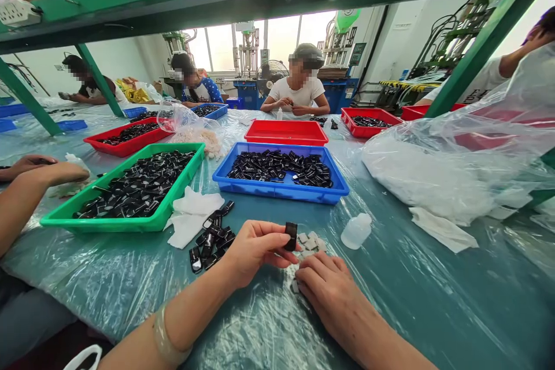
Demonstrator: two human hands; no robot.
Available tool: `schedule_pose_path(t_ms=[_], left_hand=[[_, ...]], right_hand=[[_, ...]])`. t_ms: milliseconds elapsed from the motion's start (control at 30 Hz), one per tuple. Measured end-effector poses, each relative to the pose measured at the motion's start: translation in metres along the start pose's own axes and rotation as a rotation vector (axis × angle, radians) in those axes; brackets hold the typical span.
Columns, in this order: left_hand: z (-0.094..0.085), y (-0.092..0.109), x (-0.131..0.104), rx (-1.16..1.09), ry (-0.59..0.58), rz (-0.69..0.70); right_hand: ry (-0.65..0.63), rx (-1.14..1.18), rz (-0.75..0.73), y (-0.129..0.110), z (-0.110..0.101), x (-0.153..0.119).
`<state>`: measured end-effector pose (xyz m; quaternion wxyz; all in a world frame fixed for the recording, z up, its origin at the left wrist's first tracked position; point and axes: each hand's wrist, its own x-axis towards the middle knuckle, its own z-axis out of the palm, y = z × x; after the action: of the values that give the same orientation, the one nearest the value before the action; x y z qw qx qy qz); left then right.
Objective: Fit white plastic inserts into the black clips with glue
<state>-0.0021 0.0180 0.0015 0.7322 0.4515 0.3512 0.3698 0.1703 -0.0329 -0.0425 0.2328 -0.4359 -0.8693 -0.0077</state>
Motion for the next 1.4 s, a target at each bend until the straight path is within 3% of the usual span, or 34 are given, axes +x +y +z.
schedule_pose_path(t_ms=[300,533,733,1000,1200,1400], left_hand=[[0.003,0.001,0.001,-0.018,0.018,-0.03],[0.001,0.004,0.0,-0.044,0.062,0.031],[0.003,0.003,-0.001,-0.047,0.063,0.005],[0.004,-0.004,0.0,0.027,-0.015,-0.025],[0.009,-0.007,-0.003,0.135,-0.066,-0.059],[0.014,-0.011,-0.004,0.193,-0.122,-0.076]], right_hand=[[0.044,0.365,0.235,0.0,-0.021,0.004],[0.141,0.505,0.254,0.003,-0.02,0.004],[0.162,0.657,0.372,0.005,-0.027,0.007],[0.372,0.822,0.521,0.005,-0.036,0.012],[0.411,0.879,0.556,-0.001,-0.04,0.012],[0.475,0.857,0.473,-0.007,-0.041,0.01]])
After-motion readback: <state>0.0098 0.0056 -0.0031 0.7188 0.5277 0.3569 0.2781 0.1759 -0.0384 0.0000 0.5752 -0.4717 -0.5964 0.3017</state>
